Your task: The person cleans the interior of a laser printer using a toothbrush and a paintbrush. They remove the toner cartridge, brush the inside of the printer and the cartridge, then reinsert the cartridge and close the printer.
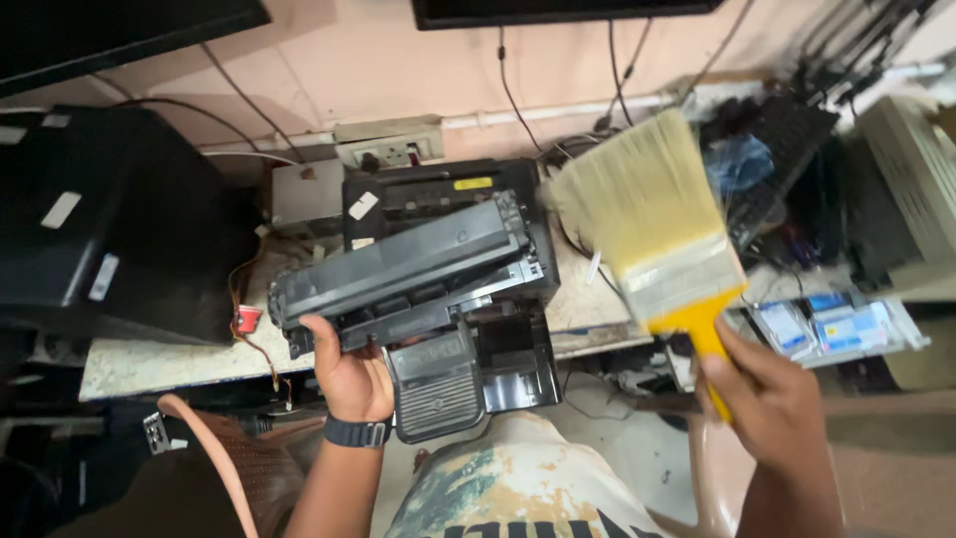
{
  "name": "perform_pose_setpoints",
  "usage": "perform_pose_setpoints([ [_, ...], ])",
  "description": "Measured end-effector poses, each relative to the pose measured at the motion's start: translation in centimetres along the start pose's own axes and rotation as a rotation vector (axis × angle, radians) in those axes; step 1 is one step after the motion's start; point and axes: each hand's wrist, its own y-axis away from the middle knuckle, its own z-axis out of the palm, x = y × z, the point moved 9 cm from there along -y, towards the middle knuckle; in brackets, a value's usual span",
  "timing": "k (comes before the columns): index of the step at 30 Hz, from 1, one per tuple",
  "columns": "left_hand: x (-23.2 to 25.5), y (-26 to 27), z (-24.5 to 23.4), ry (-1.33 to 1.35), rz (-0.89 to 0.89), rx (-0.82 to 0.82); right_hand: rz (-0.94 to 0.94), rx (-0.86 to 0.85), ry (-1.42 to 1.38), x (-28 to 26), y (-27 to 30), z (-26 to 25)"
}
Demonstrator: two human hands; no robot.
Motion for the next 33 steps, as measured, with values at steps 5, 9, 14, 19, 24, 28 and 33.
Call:
perform_pose_setpoints([
  [5, 0.0, 1.1, -3.5, 0.05, 0.141, 0.128, -0.051, -0.234, 0.232, -0.2, -0.1, 3.8],
  [9, -0.5, 2.4, -5.0, 0.019, 0.174, 0.002, 0.07, -0.105, 0.13, 1.3, -2.6, 5.2],
  [14, -1.1, 4.4, -7.8, 0.009, 0.284, 0.126, -0.414, -0.293, 0.276, -2.1, -1.6, 12.5],
  [19, -0.4, 6.6, -9.1, -0.057, 0.501, 0.199, 0.276, -0.656, -0.02, 4.5, -0.9, 18.4],
  [24, -0.6, 8.5, -12.2, -0.141, 0.463, 0.331, 0.534, -1.117, -0.082, 6.7, 3.3, 22.1],
  [28, 1.4, 10.7, -12.5, 0.034, 0.632, 0.278, 0.327, -1.082, 0.071, 6.0, -1.0, 23.0],
  [33, 2.3, 13.1, -11.0, -0.014, 0.674, 0.361, 0.21, -1.037, 0.123, 4.7, -3.8, 23.0],
])
